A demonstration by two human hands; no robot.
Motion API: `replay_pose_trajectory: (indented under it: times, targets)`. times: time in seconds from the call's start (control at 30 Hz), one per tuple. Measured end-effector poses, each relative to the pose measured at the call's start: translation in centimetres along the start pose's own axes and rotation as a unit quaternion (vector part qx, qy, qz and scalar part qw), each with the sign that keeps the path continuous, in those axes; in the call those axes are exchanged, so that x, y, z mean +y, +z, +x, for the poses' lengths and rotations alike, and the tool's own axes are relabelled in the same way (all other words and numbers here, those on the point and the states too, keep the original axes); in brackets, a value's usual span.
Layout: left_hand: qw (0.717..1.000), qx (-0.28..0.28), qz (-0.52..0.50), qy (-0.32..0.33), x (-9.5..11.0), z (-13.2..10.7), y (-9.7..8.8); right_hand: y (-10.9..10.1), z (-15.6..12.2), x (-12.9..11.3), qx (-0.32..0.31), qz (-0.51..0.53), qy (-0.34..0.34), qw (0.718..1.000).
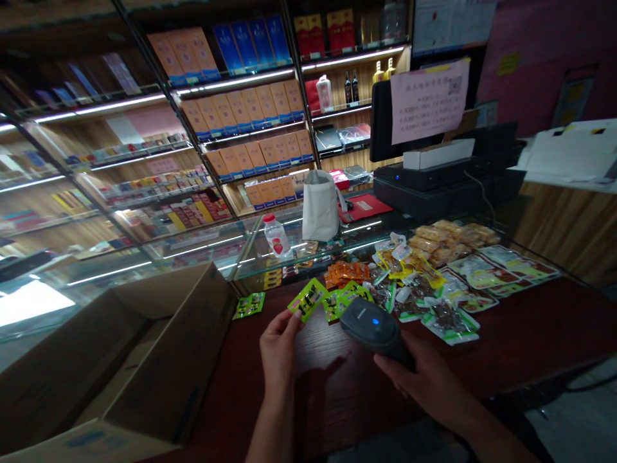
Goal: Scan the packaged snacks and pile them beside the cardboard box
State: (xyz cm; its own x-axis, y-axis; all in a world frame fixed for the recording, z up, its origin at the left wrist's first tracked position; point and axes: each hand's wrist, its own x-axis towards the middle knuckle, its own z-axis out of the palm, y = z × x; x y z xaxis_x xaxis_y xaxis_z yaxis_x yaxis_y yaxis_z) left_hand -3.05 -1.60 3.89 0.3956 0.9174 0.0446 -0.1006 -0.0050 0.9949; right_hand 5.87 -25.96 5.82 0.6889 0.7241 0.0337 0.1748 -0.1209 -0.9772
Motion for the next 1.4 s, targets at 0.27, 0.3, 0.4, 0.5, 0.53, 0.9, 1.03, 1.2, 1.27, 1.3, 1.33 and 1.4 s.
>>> replay_pose_trajectory:
  times: [0.27, 0.3, 0.4, 0.5, 0.53, 0.9, 1.03, 1.2, 1.27, 1.3, 1.33, 1.4]
  targets:
    - [1.0, -0.004, 0.005, 0.004, -0.2, 0.0, -0.1, 0.0, 0.1, -0.7, -0.004, -0.031, -0.039, 0.999]
    - [1.0, -0.005, 0.005, 0.004, -0.2, 0.0, -0.1, 0.1, 0.1, -0.7, 0.001, -0.03, -0.042, 0.999]
    - [1.0, -0.004, 0.009, 0.005, -0.2, 0.0, -0.2, 0.1, 0.1, -0.7, 0.007, -0.033, -0.042, 0.999]
    - [1.0, 0.002, 0.012, 0.003, -0.3, 0.0, -0.2, 0.0, 0.1, -0.6, 0.003, -0.045, -0.034, 0.998]
    - [1.0, 0.007, 0.012, 0.003, -0.4, 0.0, -0.2, 0.0, 0.1, -0.5, 0.001, -0.047, -0.034, 0.998]
    - [1.0, 0.005, -0.022, -0.019, -0.8, 0.1, -0.4, 0.3, 0.4, 0.0, 0.0, -0.046, -0.03, 0.999]
    - [0.991, 0.057, -0.095, -0.081, -1.7, 1.5, -1.4, 0.1, 0.4, 0.6, -0.003, -0.028, -0.006, 1.0]
    - [0.962, 0.17, -0.154, -0.146, -1.6, 6.6, -5.0, -0.6, 0.2, 1.2, 0.028, -0.057, -0.013, 0.998]
    - [0.954, 0.206, -0.155, -0.155, -1.1, 9.1, -6.6, -0.7, 0.1, 1.4, 0.052, -0.046, -0.008, 0.998]
    - [0.949, 0.222, -0.153, -0.162, -0.8, 10.4, -7.2, -0.7, 0.0, 1.4, 0.057, -0.034, 0.001, 0.998]
    - [0.945, 0.235, -0.151, -0.17, -0.6, 11.6, -7.8, -0.7, -0.1, 1.5, 0.06, -0.019, 0.012, 0.998]
    - [0.938, 0.253, -0.147, -0.188, -0.4, 13.7, -8.5, -0.7, -0.2, 1.7, 0.061, -0.001, 0.023, 0.998]
